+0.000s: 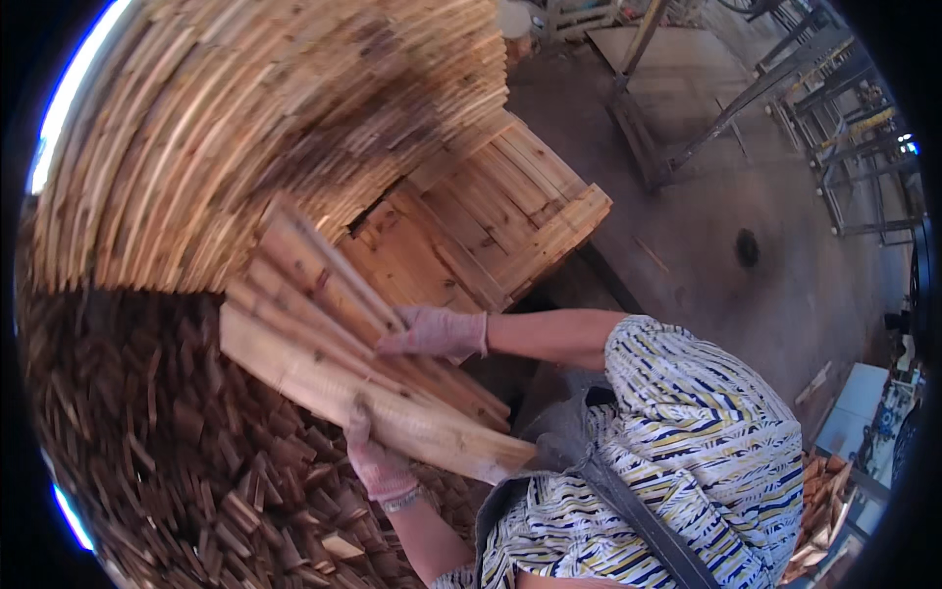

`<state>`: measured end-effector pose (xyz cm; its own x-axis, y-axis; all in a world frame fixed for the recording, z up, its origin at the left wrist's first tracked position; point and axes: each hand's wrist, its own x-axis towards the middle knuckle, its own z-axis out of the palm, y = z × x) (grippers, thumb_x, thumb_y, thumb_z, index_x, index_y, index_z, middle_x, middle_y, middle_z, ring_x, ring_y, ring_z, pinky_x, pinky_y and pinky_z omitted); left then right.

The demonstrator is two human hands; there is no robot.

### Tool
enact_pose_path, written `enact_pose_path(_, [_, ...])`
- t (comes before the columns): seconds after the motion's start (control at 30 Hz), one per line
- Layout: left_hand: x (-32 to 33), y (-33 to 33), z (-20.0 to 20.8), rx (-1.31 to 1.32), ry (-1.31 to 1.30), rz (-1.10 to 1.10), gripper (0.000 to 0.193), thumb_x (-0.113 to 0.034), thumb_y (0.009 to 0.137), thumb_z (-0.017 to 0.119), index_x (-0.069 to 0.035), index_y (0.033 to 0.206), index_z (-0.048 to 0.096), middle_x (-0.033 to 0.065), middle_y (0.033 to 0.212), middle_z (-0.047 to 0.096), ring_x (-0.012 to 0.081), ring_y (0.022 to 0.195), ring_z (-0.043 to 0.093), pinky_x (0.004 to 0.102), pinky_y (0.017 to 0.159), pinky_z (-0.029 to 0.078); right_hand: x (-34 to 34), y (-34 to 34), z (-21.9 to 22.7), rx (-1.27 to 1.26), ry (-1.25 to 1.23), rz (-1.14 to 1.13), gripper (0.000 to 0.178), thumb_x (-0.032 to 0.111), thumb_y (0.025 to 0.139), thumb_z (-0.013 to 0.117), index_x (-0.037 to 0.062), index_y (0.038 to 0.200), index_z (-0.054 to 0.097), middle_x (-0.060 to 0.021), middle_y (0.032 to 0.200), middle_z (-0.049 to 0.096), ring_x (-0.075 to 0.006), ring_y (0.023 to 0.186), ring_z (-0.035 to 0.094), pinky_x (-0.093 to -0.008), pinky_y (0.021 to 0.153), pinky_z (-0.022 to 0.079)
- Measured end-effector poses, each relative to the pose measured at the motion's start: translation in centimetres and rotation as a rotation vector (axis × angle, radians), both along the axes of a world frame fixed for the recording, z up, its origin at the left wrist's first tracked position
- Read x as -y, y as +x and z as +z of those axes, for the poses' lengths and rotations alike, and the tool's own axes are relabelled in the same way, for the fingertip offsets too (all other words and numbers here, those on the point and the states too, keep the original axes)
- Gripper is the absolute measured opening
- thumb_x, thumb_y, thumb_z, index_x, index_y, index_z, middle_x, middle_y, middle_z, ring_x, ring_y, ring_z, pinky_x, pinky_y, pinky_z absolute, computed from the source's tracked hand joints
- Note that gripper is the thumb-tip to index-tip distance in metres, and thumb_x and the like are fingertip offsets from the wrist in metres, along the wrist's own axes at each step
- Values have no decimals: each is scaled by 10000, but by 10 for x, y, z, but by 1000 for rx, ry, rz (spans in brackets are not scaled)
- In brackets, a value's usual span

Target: The person repeatedly picks up small wooden planks from a large pile and places them onto a growing stack. They handle the planks by hand, arranging them in layers to build a neat pile within a warehouse environment.

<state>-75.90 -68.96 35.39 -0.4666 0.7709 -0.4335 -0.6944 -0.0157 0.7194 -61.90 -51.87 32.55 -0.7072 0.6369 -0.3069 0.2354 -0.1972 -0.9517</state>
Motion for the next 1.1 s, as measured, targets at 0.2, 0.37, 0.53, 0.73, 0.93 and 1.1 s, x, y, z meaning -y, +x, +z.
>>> enact_pose_path(0.2, [-145, -22, -108, 120, -179, -243, 509, -38, 876, 703, 6, 1354, 532, 128, 1215, 647, 280, 1096, 656, 433, 950, 571, -118, 54, -27, 802, 339, -164, 786, 643, 772, 729, -22, 1165, 587, -282, 1068, 688, -418, 1007, 682, -461, 891, 534])
enact_pose_path(0.37, [-235, 10, -166, 193, -342, -451, 478, -4, 867, 694, -9, 1323, 549, 149, 1211, 662, 277, 1069, 669, 411, 918, 586, -157, 123, -29, 1088, 246, -205, 815, 632, 795, 681, -27, 1256, 551, -269, 1119, 690, -398, 1063, 682, -449, 925, 528])
enact_pose_path(0.53, [-299, 51, -236, 237, -368, -489, 585, -1, 880, 678, -8, 1431, 481, 168, 1306, 635, 278, 1152, 639, 380, 1003, 535, -191, 163, -72, 1184, 166, -326, 841, 602, 795, 710, 9, 1358, 513, -253, 1184, 678, -387, 1115, 664, -437, 949, 521])
enact_pose_path(0.73, [-342, 61, -315, -561, -541, -717, 920, -226, 846, 759, 44, 1547, 229, 201, 1465, 490, 297, 1327, 497, 351, 1119, 386, -217, 200, -157, 1284, 82, -309, 884, 557, 822, 702, 40, 1469, 394, -283, 1413, 499, -402, 1316, 502, -458, 1102, 417])
enact_pose_path(0.93, [-380, 90, -245, -981, -1038, -898, 1373, -540, 667, 870, 26, 1581, 17, 315, 1611, 190, 399, 1497, 249, 456, 1200, 296, -207, 158, -199, 1263, 529, -500, 1016, 537, 768, 766, 98, 1544, 279, -267, 1526, 336, -458, 1374, 395, -497, 1127, 372])
enact_pose_path(1.1, [-383, 107, -258, -1032, -1043, -808, 1353, -484, 623, 903, 28, 1564, 76, 364, 1507, 320, 448, 1421, 351, 497, 1159, 349, -217, 140, -182, 1473, 454, -317, 1065, 525, 729, 800, 119, 1554, 263, -253, 1522, 302, -439, 1411, 332, -563, 1127, 328])
